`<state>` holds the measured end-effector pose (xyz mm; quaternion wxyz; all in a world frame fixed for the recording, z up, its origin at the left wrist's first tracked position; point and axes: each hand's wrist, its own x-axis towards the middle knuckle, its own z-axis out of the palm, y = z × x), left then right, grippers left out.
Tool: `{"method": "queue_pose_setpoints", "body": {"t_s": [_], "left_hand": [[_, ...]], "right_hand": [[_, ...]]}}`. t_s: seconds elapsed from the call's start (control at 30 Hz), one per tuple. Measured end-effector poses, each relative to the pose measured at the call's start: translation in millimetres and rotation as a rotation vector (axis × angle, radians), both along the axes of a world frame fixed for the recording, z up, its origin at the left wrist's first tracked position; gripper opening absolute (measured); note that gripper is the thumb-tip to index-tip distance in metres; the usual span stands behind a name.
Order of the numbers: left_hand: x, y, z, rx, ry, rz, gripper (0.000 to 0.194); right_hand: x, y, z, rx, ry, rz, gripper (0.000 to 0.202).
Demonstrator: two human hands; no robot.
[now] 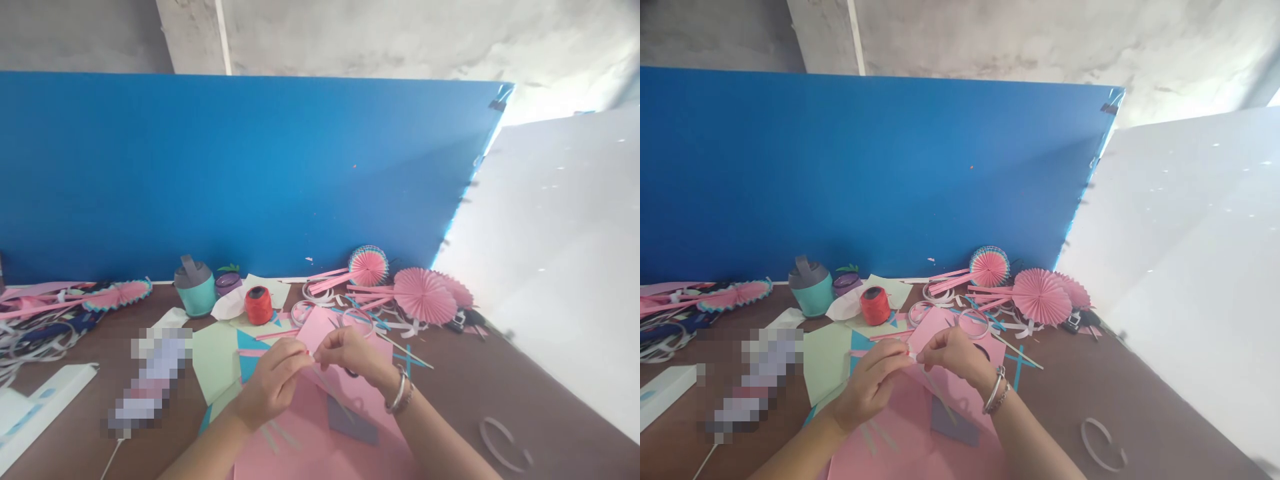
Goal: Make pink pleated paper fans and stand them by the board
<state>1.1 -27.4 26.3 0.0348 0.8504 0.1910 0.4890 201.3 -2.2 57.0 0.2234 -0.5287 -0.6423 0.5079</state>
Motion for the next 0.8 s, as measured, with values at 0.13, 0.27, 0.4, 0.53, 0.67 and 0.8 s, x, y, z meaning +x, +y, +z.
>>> {"method": "queue_pose_setpoints", "body": {"t_s": [0.13, 0.27, 0.4, 0.53, 0.67, 0.8], "left_hand": [[1.8, -3.6, 2.0, -0.048, -0.077, 0.004, 0.032], [4.3, -7.5, 6.2, -0.126, -0.165, 0.010, 0.029], [7.3, -12.3, 12.2, -0.200, -0.250, 0.018, 0.027], [7.5, -18.8, 17.8, -0.265, -0.318, 0.024, 0.024], [7.4, -25.4, 21.8, -0.299, -0.398, 0.024, 0.021], [9.6, -27.0, 20.0, -0.369, -0.511, 0.013, 0.016]], "right_hand": [[-6.3, -5.5, 5.9, -0.013, 0.121, 0.005, 0.020], [-10.3, -6.9, 4.1, -0.081, 0.293, 0.041, 0.019], [-13.1, -6.3, -1.3, -0.129, 0.416, 0.081, 0.025], [-17.3, -10.5, 0.6, -0.088, 0.399, 0.042, 0.031], [-23.6, -16.2, 3.7, -0.067, 0.462, 0.047, 0.040], [-29.7, -17.8, -0.9, -0.039, 0.623, 0.140, 0.043]]}}
